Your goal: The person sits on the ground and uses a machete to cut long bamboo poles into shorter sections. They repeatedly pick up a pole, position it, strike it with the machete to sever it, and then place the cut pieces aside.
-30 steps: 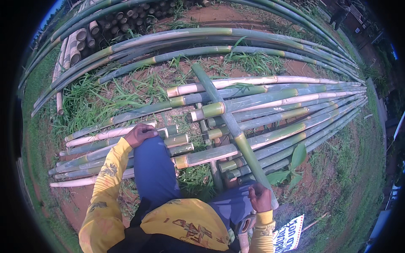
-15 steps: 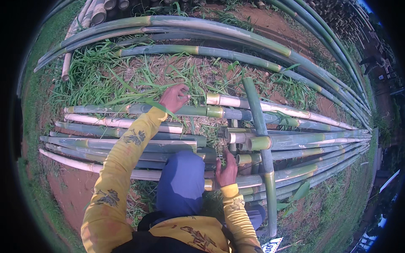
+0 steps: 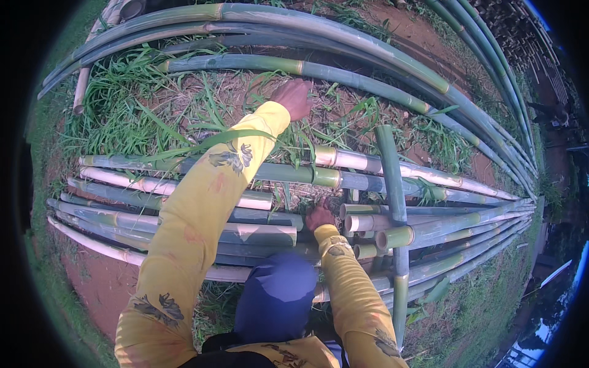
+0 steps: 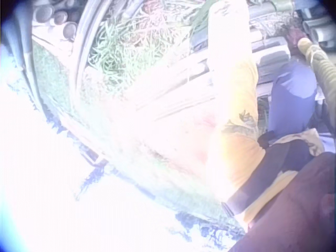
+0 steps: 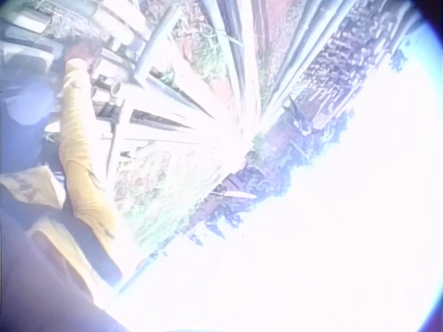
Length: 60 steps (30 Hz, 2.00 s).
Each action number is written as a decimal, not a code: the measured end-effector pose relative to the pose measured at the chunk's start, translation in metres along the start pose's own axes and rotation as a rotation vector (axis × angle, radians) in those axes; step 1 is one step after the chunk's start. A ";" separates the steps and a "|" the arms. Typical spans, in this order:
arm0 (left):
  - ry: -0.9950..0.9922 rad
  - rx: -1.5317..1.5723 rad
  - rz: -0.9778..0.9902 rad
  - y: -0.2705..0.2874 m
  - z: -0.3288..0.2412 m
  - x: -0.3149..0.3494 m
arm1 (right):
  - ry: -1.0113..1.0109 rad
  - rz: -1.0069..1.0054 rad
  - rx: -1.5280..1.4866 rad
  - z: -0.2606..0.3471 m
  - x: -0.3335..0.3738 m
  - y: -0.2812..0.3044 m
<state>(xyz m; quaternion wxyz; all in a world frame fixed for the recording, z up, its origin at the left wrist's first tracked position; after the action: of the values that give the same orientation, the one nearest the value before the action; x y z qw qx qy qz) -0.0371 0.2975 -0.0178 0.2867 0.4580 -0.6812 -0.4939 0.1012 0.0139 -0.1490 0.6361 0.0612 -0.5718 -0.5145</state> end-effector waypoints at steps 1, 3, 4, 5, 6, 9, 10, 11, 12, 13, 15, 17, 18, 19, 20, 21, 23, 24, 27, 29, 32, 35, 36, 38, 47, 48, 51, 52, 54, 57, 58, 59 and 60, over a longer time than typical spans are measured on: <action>0.033 -0.067 0.065 -0.003 0.009 -0.014 | -0.012 0.014 -0.009 -0.001 -0.005 -0.002; 0.099 -0.126 0.067 -0.016 0.030 -0.035 | -0.012 0.074 -0.057 0.003 -0.010 0.000; 0.068 -0.171 0.003 -0.024 0.048 -0.046 | 0.008 0.114 -0.093 0.011 -0.010 0.006; 0.073 -0.178 0.037 -0.027 0.046 -0.058 | 0.000 0.066 -0.113 0.007 -0.011 0.004; 0.076 -0.214 0.065 -0.029 0.050 -0.069 | -0.005 0.102 -0.136 0.005 -0.012 0.004; 0.040 -0.283 0.064 -0.043 0.058 -0.103 | 0.119 -0.197 0.036 -0.016 -0.016 -0.035; 0.035 -0.369 0.008 -0.048 0.077 -0.108 | 0.085 -0.021 -0.188 -0.006 -0.015 -0.024; 0.083 -0.367 0.008 -0.048 0.085 -0.116 | 0.052 0.042 -0.233 0.003 -0.014 -0.016; 0.107 -0.321 0.047 -0.048 0.087 -0.128 | 0.060 -0.012 -0.242 0.001 -0.012 -0.020; 0.129 -0.335 0.032 -0.050 0.094 -0.136 | 0.048 -0.025 -0.293 -0.004 -0.011 -0.023; 0.119 -0.410 0.015 -0.055 0.118 -0.144 | 0.044 -0.097 -0.248 -0.008 -0.008 -0.043; 0.126 -0.461 0.251 -0.057 0.136 -0.146 | 0.017 -0.007 -0.124 -0.003 -0.013 -0.036; 0.096 -0.542 0.250 -0.061 0.155 -0.143 | -0.004 0.017 -0.122 0.003 -0.015 -0.032; 0.112 -0.512 0.260 -0.066 0.169 -0.148 | -0.034 0.017 -0.214 0.003 -0.017 -0.034; 0.091 -0.533 0.238 -0.070 0.197 -0.156 | -0.038 0.022 -0.297 0.005 -0.020 -0.036; 0.099 -0.546 0.262 -0.073 0.200 -0.162 | -0.045 -0.002 -0.270 0.007 -0.021 -0.041; 0.104 -0.542 0.311 -0.078 0.185 -0.161 | -0.062 -0.056 -0.204 0.006 -0.019 -0.047; 0.114 -0.541 0.333 -0.078 0.179 -0.158 | -0.060 -0.057 -0.183 0.002 -0.020 -0.047; 0.033 -0.530 0.328 -0.065 0.162 -0.133 | -0.048 0.016 -0.170 0.007 -0.019 -0.038; -0.025 -0.515 0.306 -0.052 0.148 -0.113 | -0.035 -0.043 -0.160 0.001 -0.022 -0.051; -0.045 -0.530 0.221 -0.022 0.124 -0.078 | -0.065 -0.012 -0.230 0.004 -0.022 -0.042; -0.096 -0.590 0.085 0.027 0.110 -0.061 | -0.041 0.053 -0.277 0.015 -0.024 -0.022; -0.119 -0.586 0.072 0.046 0.095 -0.057 | -0.044 0.067 -0.282 0.014 -0.021 -0.025; -0.202 -0.578 0.084 0.066 0.067 -0.038 | -0.040 0.015 -0.203 0.002 -0.030 -0.048; -0.294 -0.459 0.182 0.120 -0.004 0.112 | -0.096 -0.008 -0.292 -0.002 -0.030 -0.046; -0.304 -0.431 0.229 0.123 -0.018 0.136 | -0.098 -0.017 -0.307 -0.004 -0.030 -0.046; -0.329 -0.409 0.228 0.127 -0.028 0.171 | -0.128 0.050 -0.486 0.004 -0.026 -0.018; -0.347 -0.407 0.204 0.122 -0.032 0.178 | -0.149 0.058 -0.533 0.004 -0.020 -0.012; -0.359 -0.386 0.183 0.101 -0.018 0.181 | -0.005 -0.085 -0.486 -0.003 0.003 -0.010; -0.309 -0.449 0.217 0.073 -0.005 0.185 | 0.239 -0.240 -0.461 -0.012 0.054 -0.008; -0.279 -0.454 0.232 0.065 0.001 0.183 | 0.340 -0.251 -0.495 -0.009 0.086 -0.002; -0.257 -0.455 0.246 0.059 0.004 0.184 | 0.448 -0.305 -0.529 -0.018 0.112 -0.005; -0.229 -0.473 0.279 0.055 0.007 0.186 | 0.560 -0.341 -0.577 -0.025 0.140 -0.014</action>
<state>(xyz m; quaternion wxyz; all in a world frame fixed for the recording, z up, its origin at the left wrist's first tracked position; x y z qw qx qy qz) -0.1396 0.1369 0.0197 0.3718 0.2219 -0.6317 -0.6431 0.0871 -0.1067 -0.0742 0.6635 0.1119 -0.1917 -0.7145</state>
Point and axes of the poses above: each hand's wrist, its own x-axis away from the middle knuckle, its own y-axis out of the back of the hand, z = x × y, the point moved 1 cm from there along -x, towards the middle knuckle, and after that the axes turned 10 degrees about -x, right-handed, at the moved point
